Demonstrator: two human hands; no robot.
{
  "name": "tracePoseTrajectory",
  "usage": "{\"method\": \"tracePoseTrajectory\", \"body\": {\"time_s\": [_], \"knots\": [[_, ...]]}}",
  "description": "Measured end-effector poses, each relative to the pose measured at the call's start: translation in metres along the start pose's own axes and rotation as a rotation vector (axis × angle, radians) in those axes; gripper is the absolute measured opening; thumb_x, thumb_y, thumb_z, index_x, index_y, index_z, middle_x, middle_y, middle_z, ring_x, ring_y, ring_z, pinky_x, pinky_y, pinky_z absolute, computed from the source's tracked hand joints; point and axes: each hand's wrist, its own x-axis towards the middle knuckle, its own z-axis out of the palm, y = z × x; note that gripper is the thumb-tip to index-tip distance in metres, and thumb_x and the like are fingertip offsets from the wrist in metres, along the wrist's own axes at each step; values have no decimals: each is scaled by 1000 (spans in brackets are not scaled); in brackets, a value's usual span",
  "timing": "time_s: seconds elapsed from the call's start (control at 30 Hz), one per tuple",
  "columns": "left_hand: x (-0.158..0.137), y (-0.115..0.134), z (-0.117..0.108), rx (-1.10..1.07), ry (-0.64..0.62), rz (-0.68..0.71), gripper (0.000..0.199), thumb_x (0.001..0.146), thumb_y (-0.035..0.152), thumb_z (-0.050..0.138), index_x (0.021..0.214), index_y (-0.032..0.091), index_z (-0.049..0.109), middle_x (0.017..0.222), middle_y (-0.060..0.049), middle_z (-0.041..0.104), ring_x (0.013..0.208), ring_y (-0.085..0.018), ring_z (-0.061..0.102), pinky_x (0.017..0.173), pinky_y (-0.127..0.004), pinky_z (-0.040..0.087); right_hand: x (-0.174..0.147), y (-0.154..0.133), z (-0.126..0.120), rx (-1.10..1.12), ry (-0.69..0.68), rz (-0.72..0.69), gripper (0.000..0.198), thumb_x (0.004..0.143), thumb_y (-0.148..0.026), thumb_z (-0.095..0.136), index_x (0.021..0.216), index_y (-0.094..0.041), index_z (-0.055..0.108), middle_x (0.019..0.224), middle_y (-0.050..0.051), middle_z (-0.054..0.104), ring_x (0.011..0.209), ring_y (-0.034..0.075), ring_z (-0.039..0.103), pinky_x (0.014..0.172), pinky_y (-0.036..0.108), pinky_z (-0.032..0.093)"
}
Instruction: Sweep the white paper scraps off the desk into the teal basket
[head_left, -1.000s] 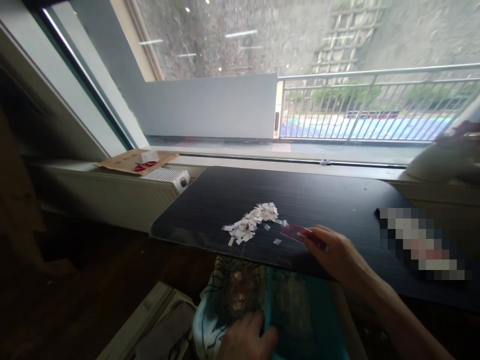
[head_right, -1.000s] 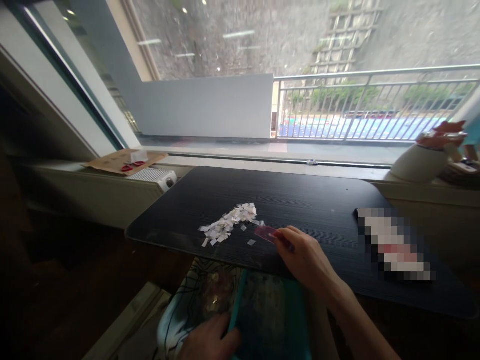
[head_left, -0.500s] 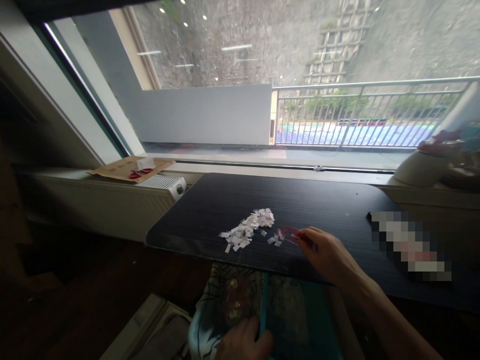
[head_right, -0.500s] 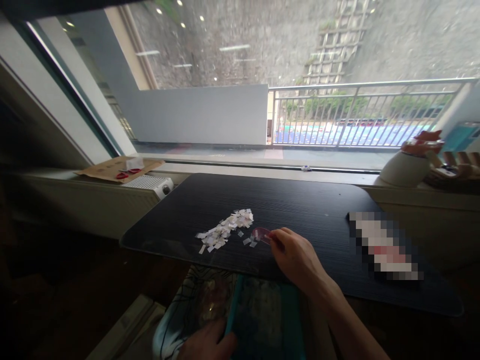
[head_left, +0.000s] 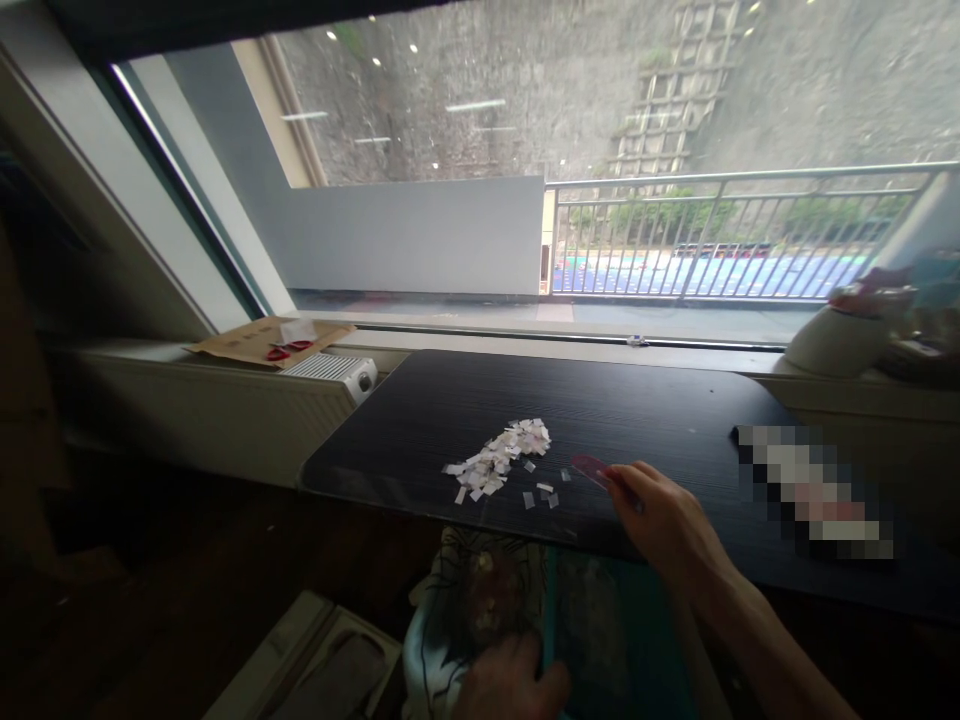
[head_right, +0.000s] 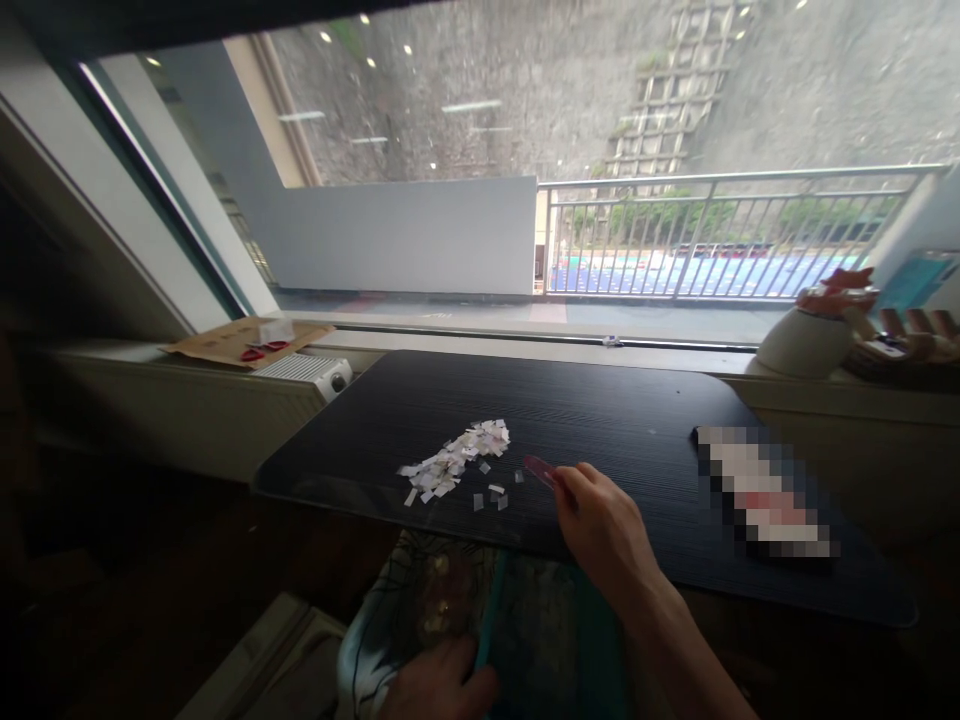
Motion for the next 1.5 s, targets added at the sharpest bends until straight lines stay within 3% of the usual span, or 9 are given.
{"method": "tracePoseTrajectory", "body": {"time_s": [0.3, 0.5, 0.7, 0.83, 1.0, 1.13, 1.37, 1.5], "knots": [[4, 11, 9, -44, -26, -64, 6, 82, 20, 63, 82, 23, 58, 75, 0, 51, 68, -17, 52, 52, -21, 36, -31, -28, 8, 116, -96, -93, 23, 93, -26, 41, 91, -22, 63, 79, 2, 59, 69, 14, 55, 64, 27, 40], [4, 10, 4, -48, -76, -87, 10, 82, 14, 60, 83, 23, 59, 75, 0, 52, 67, -17, 52, 53, -21, 36, -6, -36, 8, 77, -102, -97, 21, 90, -22, 44, 90, -20, 65, 79, 2, 61, 70, 14, 56, 63, 25, 38], [4, 6, -9, -61, -50, -48, 14, 84, 10, 57, 87, 23, 59, 77, 0, 53, 67, -15, 52, 55, -20, 37, 20, -31, 7, -37, -102, -80, 24, 89, -21, 43, 91, -19, 67, 83, 4, 63, 72, 16, 59, 64, 25, 38], [5, 7, -15, -58, -43, -52, 13, 84, 10, 58, 87, 23, 58, 77, 0, 53, 67, -16, 52, 54, -20, 37, 24, -26, 2, 0, -111, -113, 22, 88, -21, 45, 85, -19, 67, 78, 3, 63, 66, 13, 57, 59, 23, 36], [5, 7, -16, -43, -47, -49, 14, 83, 10, 59, 87, 23, 57, 77, 1, 52, 68, -15, 53, 54, -20, 37, 27, -20, 2, -34, -111, -93, 22, 86, -20, 45, 85, -19, 67, 81, 4, 66, 71, 14, 59, 62, 23, 37], [4, 6, -15, -48, -38, -38, 13, 84, 10, 58, 87, 23, 57, 78, 0, 53, 69, -16, 53, 55, -20, 37, 19, -8, -3, -134, -33, -32, 22, 86, -22, 45, 82, -20, 66, 79, 3, 66, 65, 15, 59, 57, 24, 35], [6, 5, -12, -58, -48, -25, 12, 84, 10, 59, 88, 22, 58, 79, -1, 53, 69, -16, 53, 56, -20, 38, 2, 1, -6, -92, 46, 20, 23, 88, -24, 43, 89, -21, 66, 85, 4, 67, 67, 16, 62, 59, 25, 39], [5, 5, -7, -53, -51, -30, 10, 85, 13, 59, 87, 22, 58, 77, 0, 53, 68, -16, 53, 55, -20, 38, -9, -4, -3, -42, -6, 10, 22, 88, -23, 44, 89, -21, 66, 82, 3, 66, 68, 16, 62, 60, 25, 41]]}}
